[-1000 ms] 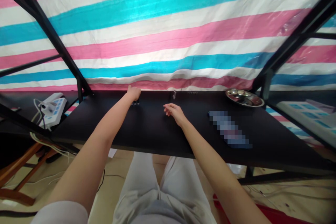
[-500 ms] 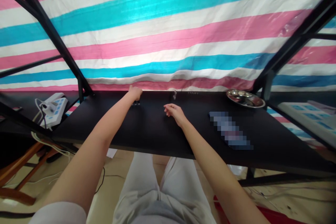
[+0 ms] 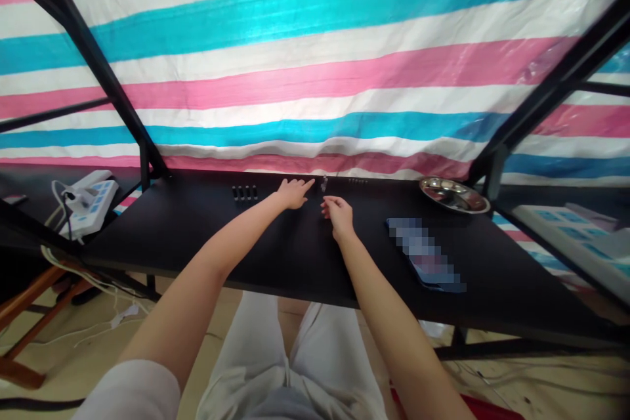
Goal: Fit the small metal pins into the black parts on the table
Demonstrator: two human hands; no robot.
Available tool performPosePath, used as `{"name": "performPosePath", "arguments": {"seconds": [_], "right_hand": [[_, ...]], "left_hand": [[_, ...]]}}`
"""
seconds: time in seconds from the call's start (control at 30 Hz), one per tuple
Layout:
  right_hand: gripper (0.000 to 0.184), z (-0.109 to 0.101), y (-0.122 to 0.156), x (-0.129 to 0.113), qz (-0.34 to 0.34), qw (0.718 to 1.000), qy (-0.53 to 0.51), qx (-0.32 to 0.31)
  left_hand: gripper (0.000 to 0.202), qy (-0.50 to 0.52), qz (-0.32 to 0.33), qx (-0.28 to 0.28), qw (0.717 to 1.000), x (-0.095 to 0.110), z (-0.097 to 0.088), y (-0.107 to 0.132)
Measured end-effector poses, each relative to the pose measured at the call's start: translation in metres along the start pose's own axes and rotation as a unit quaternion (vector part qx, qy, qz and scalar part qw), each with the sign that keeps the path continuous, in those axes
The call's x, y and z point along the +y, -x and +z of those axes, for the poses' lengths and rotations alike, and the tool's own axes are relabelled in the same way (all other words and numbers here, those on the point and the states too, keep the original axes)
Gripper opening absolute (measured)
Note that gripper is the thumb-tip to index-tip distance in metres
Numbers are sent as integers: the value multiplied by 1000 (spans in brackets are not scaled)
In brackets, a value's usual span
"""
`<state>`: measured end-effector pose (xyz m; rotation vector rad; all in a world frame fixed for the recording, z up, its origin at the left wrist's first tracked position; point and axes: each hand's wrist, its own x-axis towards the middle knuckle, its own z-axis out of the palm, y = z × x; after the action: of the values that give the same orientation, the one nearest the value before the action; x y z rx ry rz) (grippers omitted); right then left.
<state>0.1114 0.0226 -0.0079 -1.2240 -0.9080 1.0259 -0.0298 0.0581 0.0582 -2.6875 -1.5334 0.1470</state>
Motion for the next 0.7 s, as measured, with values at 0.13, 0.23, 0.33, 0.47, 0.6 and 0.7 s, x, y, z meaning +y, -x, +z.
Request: {"name": "performPosePath", "arguments": {"seconds": [0.13, 0.23, 0.33, 0.47, 0.6, 0.7], "right_hand": [[24, -2, -2, 0, 6, 1000, -4, 13], [22, -1, -2, 0, 5, 1000, 0, 8], [22, -1, -3, 0, 7, 1000, 0, 7], [23, -2, -6, 2, -2, 1000, 16, 5], [22, -4, -8, 4, -28, 997, 75, -1], [21, -6, -8, 4, -93, 984, 149, 2]], "left_hand": [[66, 24, -28, 19, 999, 12, 19, -15], [65, 33, -51, 27, 998, 15, 27, -24], [59, 32, -61, 37, 997, 17, 29, -31], [47, 14, -51, 100, 994, 20, 28, -32], [29, -6, -41, 153, 987, 23, 28, -26], [28, -2, -63, 168, 984, 22, 34, -18]]}}
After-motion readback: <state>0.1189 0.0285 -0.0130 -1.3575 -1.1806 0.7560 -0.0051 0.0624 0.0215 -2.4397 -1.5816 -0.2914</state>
